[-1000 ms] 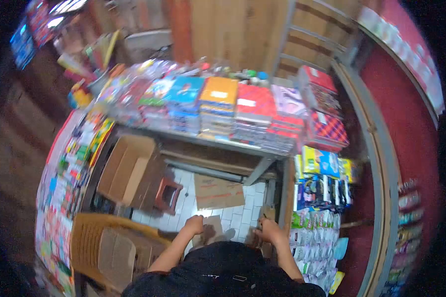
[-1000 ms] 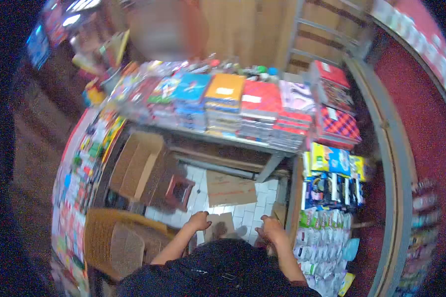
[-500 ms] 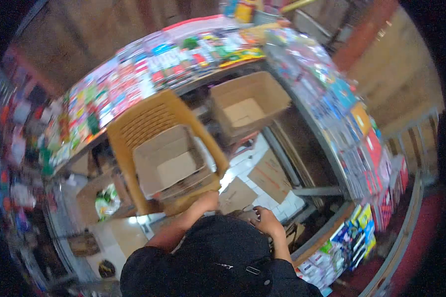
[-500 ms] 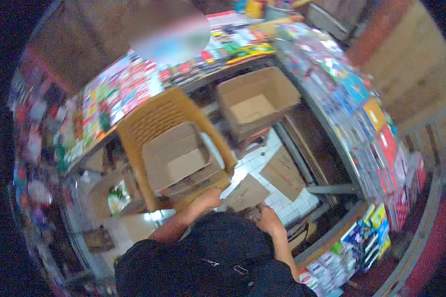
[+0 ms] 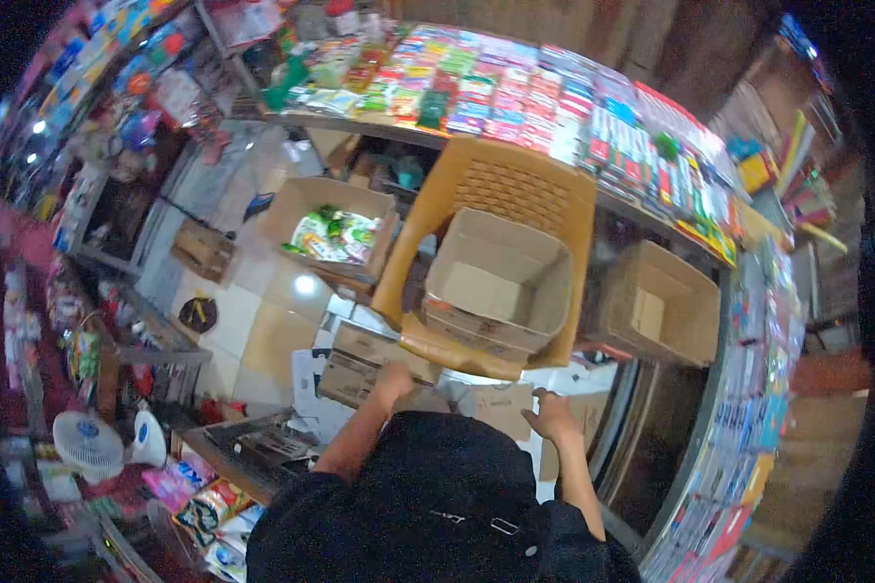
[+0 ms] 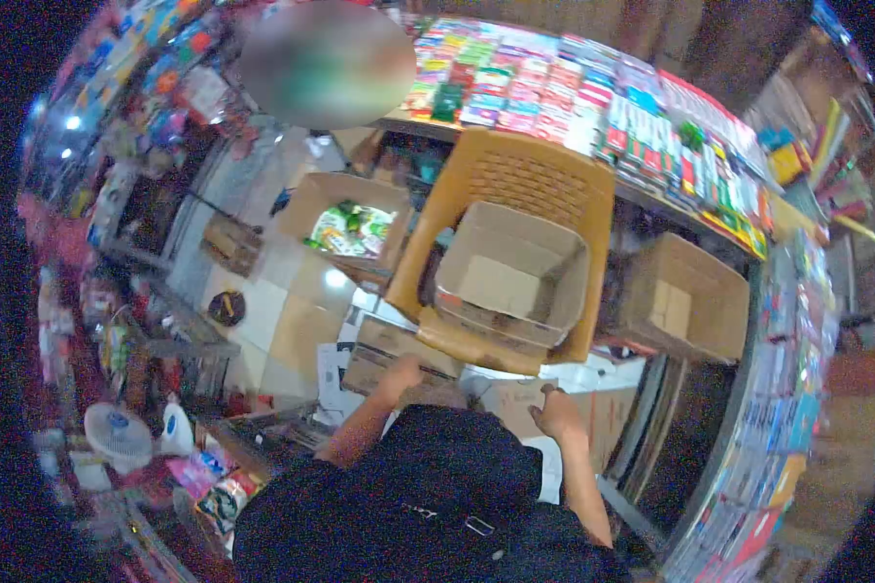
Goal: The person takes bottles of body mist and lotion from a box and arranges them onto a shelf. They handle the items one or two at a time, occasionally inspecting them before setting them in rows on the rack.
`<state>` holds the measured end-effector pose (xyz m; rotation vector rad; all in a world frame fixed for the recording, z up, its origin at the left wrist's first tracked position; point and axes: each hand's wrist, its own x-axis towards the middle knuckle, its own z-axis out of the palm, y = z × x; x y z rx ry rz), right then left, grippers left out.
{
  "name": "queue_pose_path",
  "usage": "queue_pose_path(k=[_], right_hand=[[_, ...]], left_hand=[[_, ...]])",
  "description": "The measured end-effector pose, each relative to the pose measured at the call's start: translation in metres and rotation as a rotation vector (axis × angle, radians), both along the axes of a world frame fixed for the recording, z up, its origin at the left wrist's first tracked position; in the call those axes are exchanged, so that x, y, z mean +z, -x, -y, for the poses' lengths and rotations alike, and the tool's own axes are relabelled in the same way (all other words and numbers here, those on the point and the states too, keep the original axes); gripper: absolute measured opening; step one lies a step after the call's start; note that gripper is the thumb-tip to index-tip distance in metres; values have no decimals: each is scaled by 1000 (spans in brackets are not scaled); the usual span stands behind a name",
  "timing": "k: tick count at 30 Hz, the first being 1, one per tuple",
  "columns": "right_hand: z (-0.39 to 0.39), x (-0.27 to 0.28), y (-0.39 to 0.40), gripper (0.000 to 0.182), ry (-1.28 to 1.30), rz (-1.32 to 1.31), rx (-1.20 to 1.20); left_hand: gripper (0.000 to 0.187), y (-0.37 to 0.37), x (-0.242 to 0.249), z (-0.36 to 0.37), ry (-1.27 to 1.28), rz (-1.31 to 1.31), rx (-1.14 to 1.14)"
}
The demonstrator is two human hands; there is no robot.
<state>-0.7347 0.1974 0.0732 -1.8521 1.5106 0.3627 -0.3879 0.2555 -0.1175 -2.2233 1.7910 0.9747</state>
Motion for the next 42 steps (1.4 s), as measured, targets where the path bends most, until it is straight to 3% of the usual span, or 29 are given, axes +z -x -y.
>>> queue_pose_path(k=[1,4,5,7,10,12,14,15,16,17,19,20,23,28,31,33,37,39,42], right_hand=[[8,-10,-7,53,9,7,48],[19,-36,-35,51,-54,-30,143],[14,-40,-43,51,-56,-7,146],[19,-45,-64,50,-29,31,150],[13,-42,-94,53,-45,97,203],[10,-42,-112,56,-112,97,209],[12,-39,-126,55,-164,51,243],[12,-38,-137,55,-193,30,257],[12,-51,-140,56,-188,9,247],[14,-68,-144,55,-176,-38,245],[18,-101,-158,55,-154,-129,237],[26,-65,-186,53,-158,-199,192],[43,-76,-228,51,-92,-123,176],[66,-54,-328,42,123,167,107],[75,-36,-380,38,214,339,48],[78,-56,-399,38,342,475,94],[85,-69,-418,40,328,483,190],[85,-82,-420,44,414,476,244],[91,-81,-428,49,339,419,149]], left_hand=[[31,-14,-23,-24,28,51,113],[36,-62,-44,-79,-167,-58,-77],[36,-70,-44,-99,-150,-75,62],[37,-76,3,-109,-78,-115,337],[40,-109,-49,-149,-6,-171,348],[42,-118,-28,-147,63,-235,335],[44,-136,-38,-139,12,-159,234],[45,-153,-82,-139,-75,-51,141],[46,-165,-84,-132,-163,58,47],[45,-177,-83,-132,-113,16,103],[45,-195,3,-91,-15,-62,210],[39,-216,1,-78,40,-89,277],[26,-271,-4,-51,201,-176,419],[23,-341,50,14,479,-325,561],[20,-371,74,56,577,-335,456],[20,-381,83,78,624,-295,423],[19,-392,93,111,764,-217,309],[19,-394,99,123,731,-147,277],[28,-400,96,145,593,-93,262]])
